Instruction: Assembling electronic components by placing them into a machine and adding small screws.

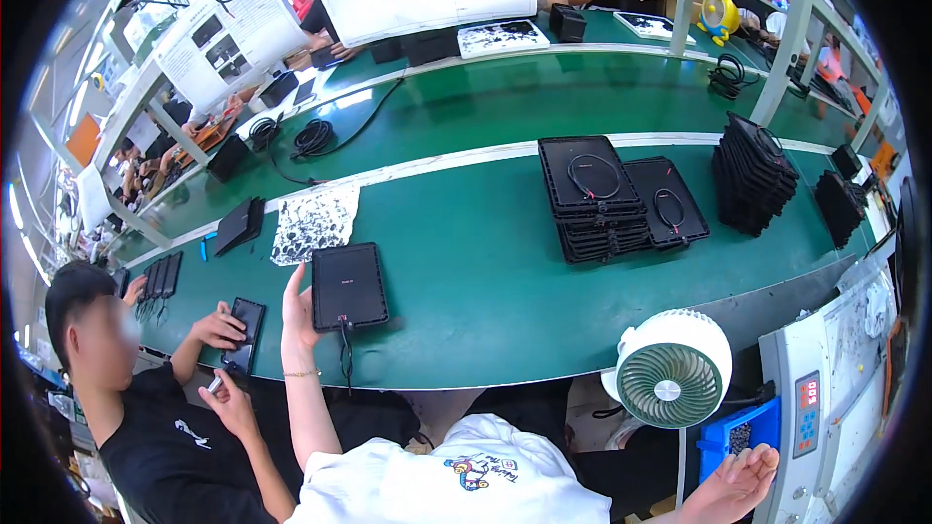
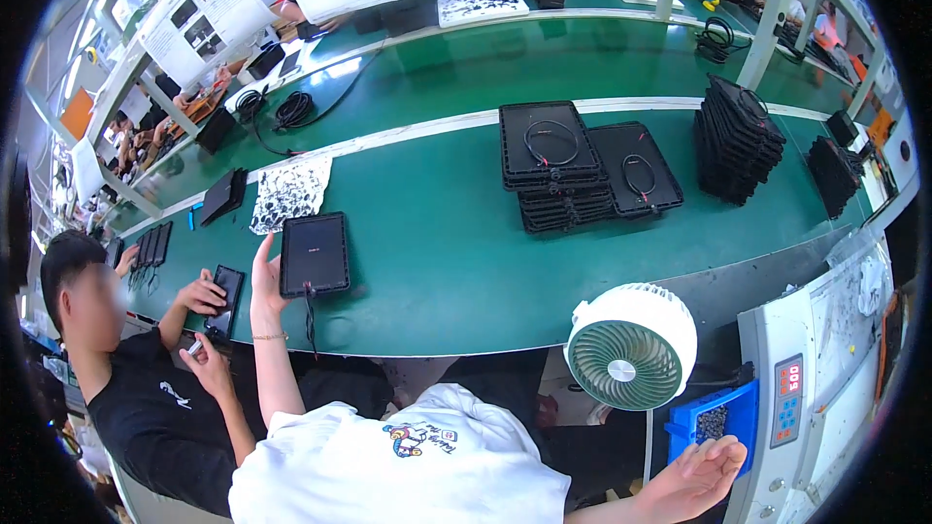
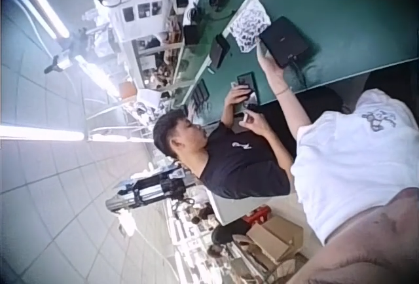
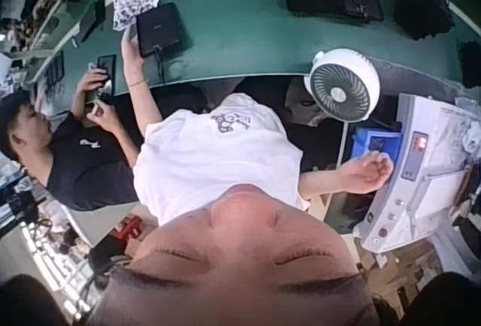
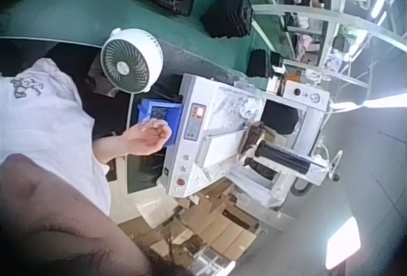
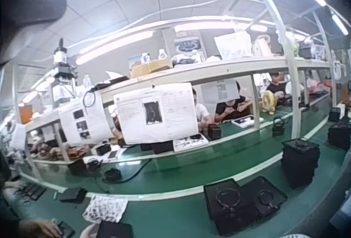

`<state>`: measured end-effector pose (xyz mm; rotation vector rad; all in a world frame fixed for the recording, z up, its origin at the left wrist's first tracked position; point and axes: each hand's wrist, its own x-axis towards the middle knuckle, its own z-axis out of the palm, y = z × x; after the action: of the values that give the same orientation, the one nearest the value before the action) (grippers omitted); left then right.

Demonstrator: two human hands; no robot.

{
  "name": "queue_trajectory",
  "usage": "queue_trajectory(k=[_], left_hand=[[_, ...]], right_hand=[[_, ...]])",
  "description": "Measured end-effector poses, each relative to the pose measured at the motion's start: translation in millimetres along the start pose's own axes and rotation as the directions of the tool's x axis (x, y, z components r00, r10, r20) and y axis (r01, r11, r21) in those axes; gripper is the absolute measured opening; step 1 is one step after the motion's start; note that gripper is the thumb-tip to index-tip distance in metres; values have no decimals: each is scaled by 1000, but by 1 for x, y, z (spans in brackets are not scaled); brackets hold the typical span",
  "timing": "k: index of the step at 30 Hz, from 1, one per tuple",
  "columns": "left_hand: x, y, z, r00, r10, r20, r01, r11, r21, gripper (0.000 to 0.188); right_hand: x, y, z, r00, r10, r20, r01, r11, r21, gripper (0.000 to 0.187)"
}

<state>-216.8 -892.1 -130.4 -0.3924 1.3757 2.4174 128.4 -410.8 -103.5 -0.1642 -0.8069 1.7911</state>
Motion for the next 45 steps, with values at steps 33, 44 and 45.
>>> queue_trajectory(k=[33,44,45], left_hand=[[143,-257,651,751,234,617,-659,213,721,58],[168,-221,646,831,-39,555,-283,829,483,14],[170,-214,640,797,-101,596,-164,913,375,14]], right_hand=[[28,-65,-42,932,348,-102,-38,-185,-982,23],[34,-54,-62,915,378,-138,-63,-205,-977,14],[35,-52,-61,915,382,-126,-46,-212,-976,14]])
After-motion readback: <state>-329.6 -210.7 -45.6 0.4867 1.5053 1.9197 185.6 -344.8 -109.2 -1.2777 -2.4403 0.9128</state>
